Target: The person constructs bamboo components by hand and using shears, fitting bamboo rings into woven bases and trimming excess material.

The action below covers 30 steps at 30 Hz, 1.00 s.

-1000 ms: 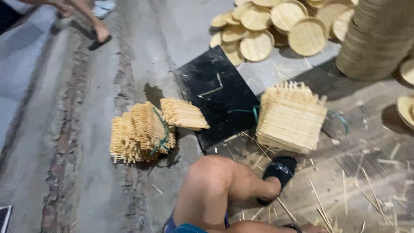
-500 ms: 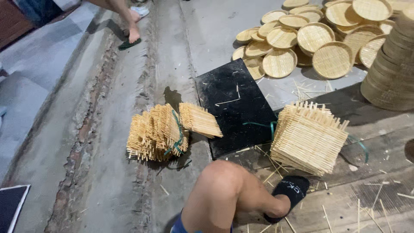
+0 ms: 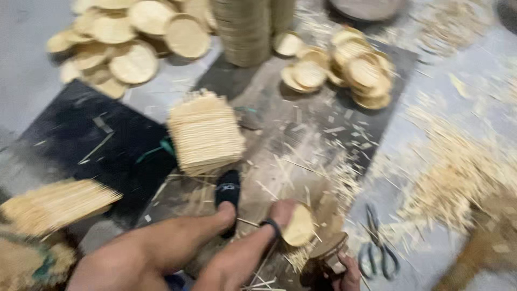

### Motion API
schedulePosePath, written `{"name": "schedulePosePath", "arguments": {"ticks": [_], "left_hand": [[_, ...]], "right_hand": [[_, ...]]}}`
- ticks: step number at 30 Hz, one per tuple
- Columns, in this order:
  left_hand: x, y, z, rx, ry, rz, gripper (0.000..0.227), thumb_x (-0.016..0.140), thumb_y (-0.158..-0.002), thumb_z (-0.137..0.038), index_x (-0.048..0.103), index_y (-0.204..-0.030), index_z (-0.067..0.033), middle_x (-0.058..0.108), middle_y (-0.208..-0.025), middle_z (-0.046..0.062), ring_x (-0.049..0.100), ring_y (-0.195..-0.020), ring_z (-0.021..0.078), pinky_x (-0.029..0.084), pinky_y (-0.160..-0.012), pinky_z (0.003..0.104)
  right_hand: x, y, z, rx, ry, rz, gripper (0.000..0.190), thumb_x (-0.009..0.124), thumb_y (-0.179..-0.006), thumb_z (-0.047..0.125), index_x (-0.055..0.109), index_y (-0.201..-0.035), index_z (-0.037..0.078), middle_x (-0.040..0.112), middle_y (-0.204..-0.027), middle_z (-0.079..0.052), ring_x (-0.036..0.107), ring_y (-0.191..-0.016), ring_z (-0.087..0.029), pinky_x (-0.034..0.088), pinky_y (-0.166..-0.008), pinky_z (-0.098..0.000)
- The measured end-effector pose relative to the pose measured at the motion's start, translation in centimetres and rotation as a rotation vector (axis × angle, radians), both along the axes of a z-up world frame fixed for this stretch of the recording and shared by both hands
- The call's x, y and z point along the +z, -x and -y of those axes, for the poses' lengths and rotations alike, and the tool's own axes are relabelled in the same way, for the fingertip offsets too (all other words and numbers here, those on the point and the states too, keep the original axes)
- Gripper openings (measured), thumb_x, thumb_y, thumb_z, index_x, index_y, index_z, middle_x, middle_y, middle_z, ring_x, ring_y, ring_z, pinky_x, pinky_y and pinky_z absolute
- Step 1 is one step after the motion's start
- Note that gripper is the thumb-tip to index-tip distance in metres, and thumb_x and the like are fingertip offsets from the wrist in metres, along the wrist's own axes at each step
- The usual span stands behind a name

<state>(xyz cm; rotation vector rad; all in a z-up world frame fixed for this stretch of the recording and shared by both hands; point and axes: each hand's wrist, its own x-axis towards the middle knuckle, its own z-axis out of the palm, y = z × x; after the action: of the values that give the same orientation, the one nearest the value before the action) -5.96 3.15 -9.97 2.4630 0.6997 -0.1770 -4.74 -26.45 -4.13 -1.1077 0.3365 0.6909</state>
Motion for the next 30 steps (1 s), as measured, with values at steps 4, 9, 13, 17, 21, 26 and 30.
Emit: {"name": "schedulePosePath", "arguments": {"ticks": [4, 9, 13, 17, 21, 26, 30], "left_hand": [[-0.8, 1.8, -2.8, 0.586, 0.395, 0.259, 0.034, 0.058, -0.101, -0.037, 0.076, -0.101, -0.0079, 0.073, -0.094, 0.020, 0.073, -0.090, 0.0353, 0.056, -0.078, 0.045], [-1.3, 2.4, -5.4, 0.111, 0.374, 0.045, 0.023, 0.070, -0.079, -0.028, 0.077, -0.090, -0.0094, 0.076, -0.086, 0.016, 0.075, -0.081, 0.0312, 0.059, -0.078, 0.041], [2.1, -3.8, -9.4, 0.063, 0.251, -0.123, 0.025, 0.071, -0.086, -0.030, 0.078, -0.085, -0.0061, 0.074, -0.087, 0.020, 0.075, -0.084, 0.0316, 0.059, -0.081, 0.042], [11.4, -12.3, -13.2, 0.666, 1.333, 0.537, 0.014, 0.062, -0.095, -0.021, 0.075, -0.090, -0.0163, 0.077, -0.087, 0.005, 0.073, -0.082, 0.0172, 0.062, -0.078, 0.034], [13.6, -11.9, -10.1, 0.347, 0.974, 0.201, 0.022, 0.057, -0.096, -0.016, 0.076, -0.086, -0.0111, 0.076, -0.078, 0.005, 0.072, -0.074, 0.0165, 0.061, -0.071, 0.034], [8.2, -1.0, 1.6, 0.085, 0.603, -0.619, 0.069, 0.063, -0.099, -0.060, 0.069, -0.108, 0.0075, 0.074, -0.102, 0.021, 0.072, -0.089, 0.0284, 0.061, -0.084, 0.045], [7.3, 2.8, 4.9, 0.319, 1.039, -0.049, 0.054, 0.072, -0.090, -0.046, 0.073, -0.118, -0.0003, 0.074, -0.113, 0.017, 0.070, -0.101, 0.0249, 0.056, -0.090, 0.039]], "right_hand": [[-1.3, 2.2, 1.5, -0.003, -0.100, 0.038, 0.041, 0.057, -0.091, 0.030, 0.064, -0.112, -0.004, 0.070, -0.080, -0.019, 0.069, -0.057, -0.028, 0.050, -0.037, -0.0350], [-1.1, 2.8, 0.7, 0.042, 0.021, 0.122, 0.036, 0.066, -0.087, 0.020, 0.055, -0.113, -0.002, 0.067, -0.083, -0.016, 0.065, -0.059, -0.022, 0.052, -0.041, -0.0339], [0.2, 2.4, 0.4, 0.069, 0.072, 0.053, 0.037, 0.066, -0.081, 0.022, 0.054, -0.111, 0.004, 0.065, -0.079, -0.013, 0.065, -0.054, -0.024, 0.048, -0.032, -0.0365], [0.2, 2.0, 0.5, 0.073, 0.092, 0.040, 0.038, 0.065, -0.082, 0.024, 0.055, -0.113, 0.003, 0.065, -0.079, -0.015, 0.065, -0.053, -0.024, 0.049, -0.033, -0.0368], [0.3, 1.9, 0.3, 0.051, 0.158, -0.009, 0.041, 0.064, -0.080, 0.022, 0.057, -0.116, 0.004, 0.066, -0.081, -0.016, 0.063, -0.053, -0.025, 0.046, -0.032, -0.0378], [2.5, 2.0, -2.5, -0.006, -0.005, 0.003, 0.053, 0.063, -0.080, 0.018, 0.051, -0.130, 0.003, 0.070, -0.099, -0.012, 0.068, -0.084, -0.027, 0.053, -0.065, -0.0421], [3.9, 0.1, -4.6, -0.082, -0.216, -0.181, 0.057, 0.050, -0.095, 0.035, 0.051, -0.140, 0.000, 0.075, -0.116, -0.010, 0.067, -0.109, -0.028, 0.047, -0.096, -0.0440]]}}
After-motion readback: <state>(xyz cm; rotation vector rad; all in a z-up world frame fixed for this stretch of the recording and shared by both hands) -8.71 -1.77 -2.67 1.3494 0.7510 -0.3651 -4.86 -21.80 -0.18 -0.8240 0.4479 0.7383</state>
